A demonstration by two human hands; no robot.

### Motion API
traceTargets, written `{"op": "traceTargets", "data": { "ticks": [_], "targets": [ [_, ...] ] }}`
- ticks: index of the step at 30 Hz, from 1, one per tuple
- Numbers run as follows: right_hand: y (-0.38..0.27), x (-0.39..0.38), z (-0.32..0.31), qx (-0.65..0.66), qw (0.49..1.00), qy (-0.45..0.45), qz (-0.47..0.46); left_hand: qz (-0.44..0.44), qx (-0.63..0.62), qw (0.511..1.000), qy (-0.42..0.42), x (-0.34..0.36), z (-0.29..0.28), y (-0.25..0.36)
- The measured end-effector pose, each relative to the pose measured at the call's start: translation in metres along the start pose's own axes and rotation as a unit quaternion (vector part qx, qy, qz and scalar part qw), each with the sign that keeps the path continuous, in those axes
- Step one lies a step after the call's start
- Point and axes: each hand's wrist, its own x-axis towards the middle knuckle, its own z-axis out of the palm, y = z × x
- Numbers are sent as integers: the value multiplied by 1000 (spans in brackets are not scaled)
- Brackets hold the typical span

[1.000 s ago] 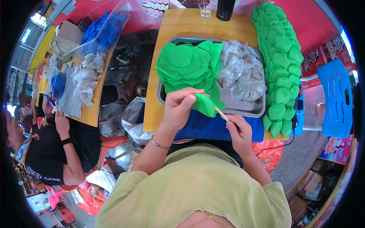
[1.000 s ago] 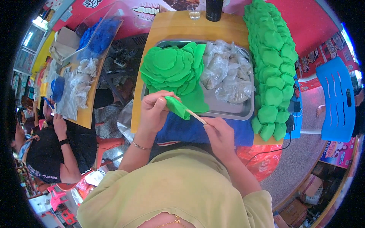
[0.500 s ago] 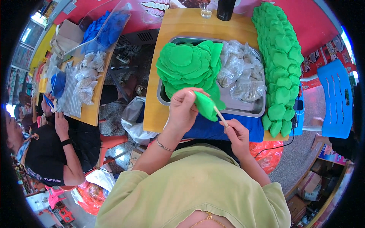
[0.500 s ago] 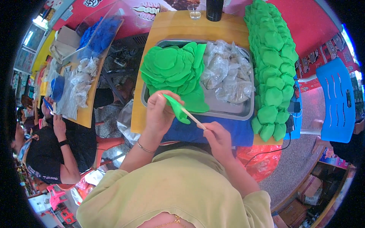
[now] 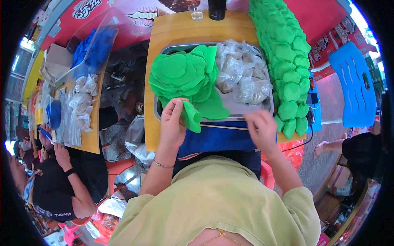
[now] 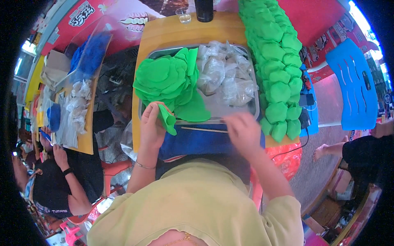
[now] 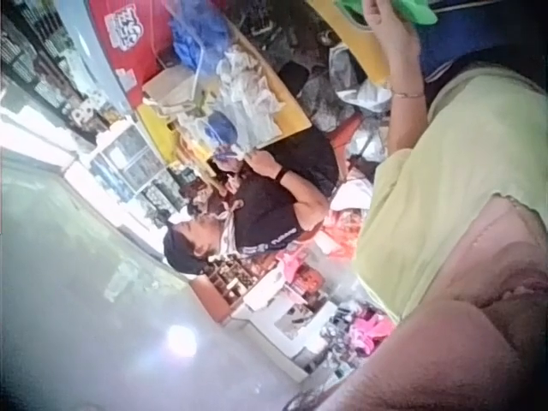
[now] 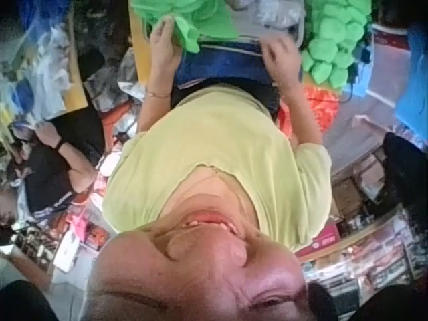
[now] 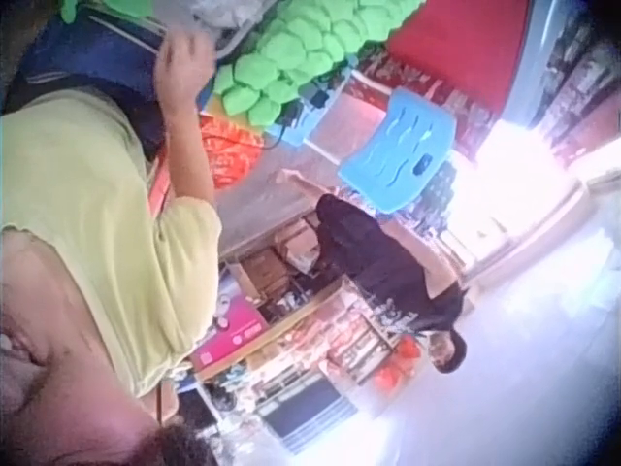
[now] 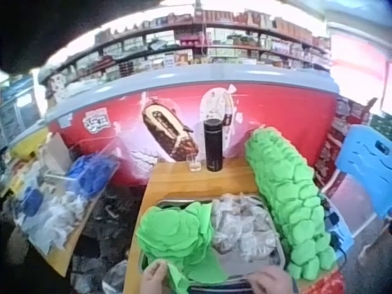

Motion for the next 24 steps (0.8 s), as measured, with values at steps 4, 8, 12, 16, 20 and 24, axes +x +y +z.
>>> {"op": "traceTargets", "data": {
  "ticks": [4,8,12,16,20,24],
  "targets": [
    [18,46,-16,-84,993,42,65,-15,-12,999,37,-3,9,1],
    [32,53,-13,-144,984,-19,102,-32,-66,997,-32,-2,11,5],
    [39,53,-14,-105,989,-53,85,-41,-91,984,-144,6,-5,5],
    [43,55,-24,54,996,-38,65,-56,-110,967,-224,7,-1,6],
    [9,69,-43,292,939,-104,151,60,178,977,-97,-1,51,6],
    [-21,80,-48,315,928,-181,85,61,286,917,-272,-5,59,15]
  ]
}}
